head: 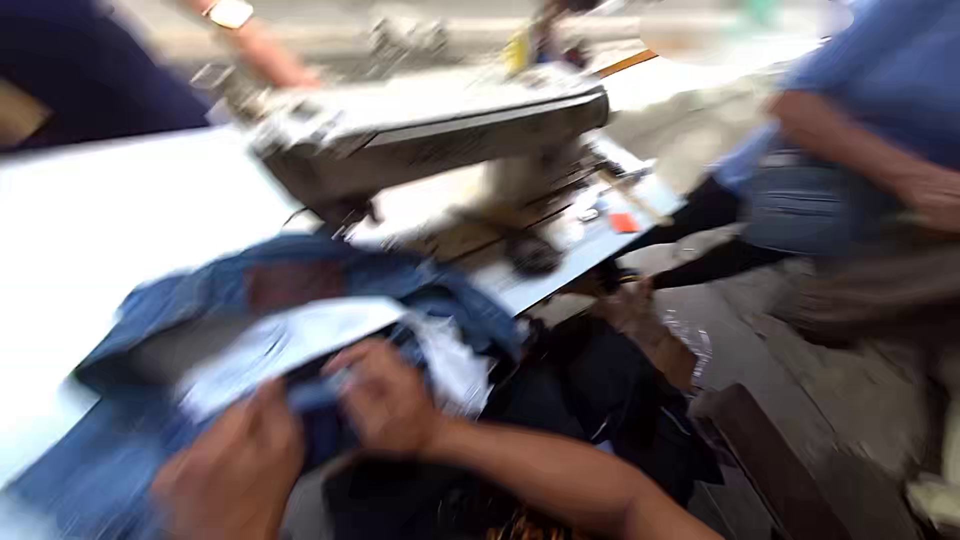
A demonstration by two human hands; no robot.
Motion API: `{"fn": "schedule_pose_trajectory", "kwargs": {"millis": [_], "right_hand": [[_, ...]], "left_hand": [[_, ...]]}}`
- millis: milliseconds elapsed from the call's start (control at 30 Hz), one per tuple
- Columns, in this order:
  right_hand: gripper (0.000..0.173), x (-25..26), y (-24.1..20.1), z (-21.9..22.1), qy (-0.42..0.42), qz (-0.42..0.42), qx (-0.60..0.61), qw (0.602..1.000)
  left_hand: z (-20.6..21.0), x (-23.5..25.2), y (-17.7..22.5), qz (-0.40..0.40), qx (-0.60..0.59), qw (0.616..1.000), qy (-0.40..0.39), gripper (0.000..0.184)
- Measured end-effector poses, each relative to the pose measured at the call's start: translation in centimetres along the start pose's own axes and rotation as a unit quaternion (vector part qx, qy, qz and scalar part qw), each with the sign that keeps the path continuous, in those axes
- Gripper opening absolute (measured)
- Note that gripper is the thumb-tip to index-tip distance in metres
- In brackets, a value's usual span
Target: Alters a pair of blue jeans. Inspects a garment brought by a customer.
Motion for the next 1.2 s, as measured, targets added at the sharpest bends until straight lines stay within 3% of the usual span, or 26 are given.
{"fn": "schedule_pose_trajectory", "kwargs": {"millis": [100, 167, 267, 667, 733, 833, 867, 1067, 1133, 1200], "right_hand": [[0.017, 0.1, 3.1, 0.2, -0.087, -0.002, -0.024, 0.996], [0.017, -0.3, 3.3, 0.5, -0.121, -0.009, -0.062, 0.991], [0.020, -0.2, 2.9, 0.8, -0.134, -0.016, -0.113, 0.984], [0.024, -0.2, 2.8, 1.3, -0.162, -0.023, -0.130, 0.978], [0.023, -0.3, 3.0, 1.5, -0.170, -0.020, -0.146, 0.974], [0.020, -0.1, 3.1, 1.4, -0.159, -0.006, -0.144, 0.977], [0.020, 0.1, 3.0, 1.3, -0.157, 0.005, -0.135, 0.978], [0.028, 0.2, 2.8, 0.8, -0.154, 0.025, -0.055, 0.986], [0.029, -0.3, 2.1, 0.8, -0.115, -0.001, -0.043, 0.992], [0.026, -0.8, 0.7, 1.3, -0.059, -0.046, -0.027, 0.997]], "left_hand": [[0.6, 0.5, -1.6, -0.044, -0.010, 0.997, 0.060, 0.056], [0.6, 0.8, -2.2, -0.072, -0.034, 0.995, 0.055, 0.055], [0.8, 1.1, -2.5, -0.079, -0.067, 0.993, 0.062, 0.053], [-0.1, 0.9, -2.3, -0.081, -0.067, 0.991, 0.081, 0.051], [-2.2, 0.9, -5.3, -0.102, -0.004, 0.991, 0.089, 0.050], [-9.7, 1.6, -13.4, -0.212, 0.076, 0.965, 0.133, 0.054], [-11.3, 1.7, -14.2, -0.218, 0.084, 0.961, 0.148, 0.054], [-10.2, 1.3, -12.8, -0.191, 0.080, 0.975, 0.083, 0.058], [-8.6, 0.1, -10.8, -0.116, 0.071, 0.989, 0.061, 0.048], [-6.3, -1.3, -8.3, -0.035, 0.041, 0.998, 0.032, 0.050]]}}
Point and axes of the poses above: each hand's wrist, its own x-axis towards the middle knuckle, its own z-axis out of the palm, y = z × x, the point moved 4 cm from there along x, towards the middle knuckle, and after that the axes turned 4 degrees about y, right-handed, at the moved point
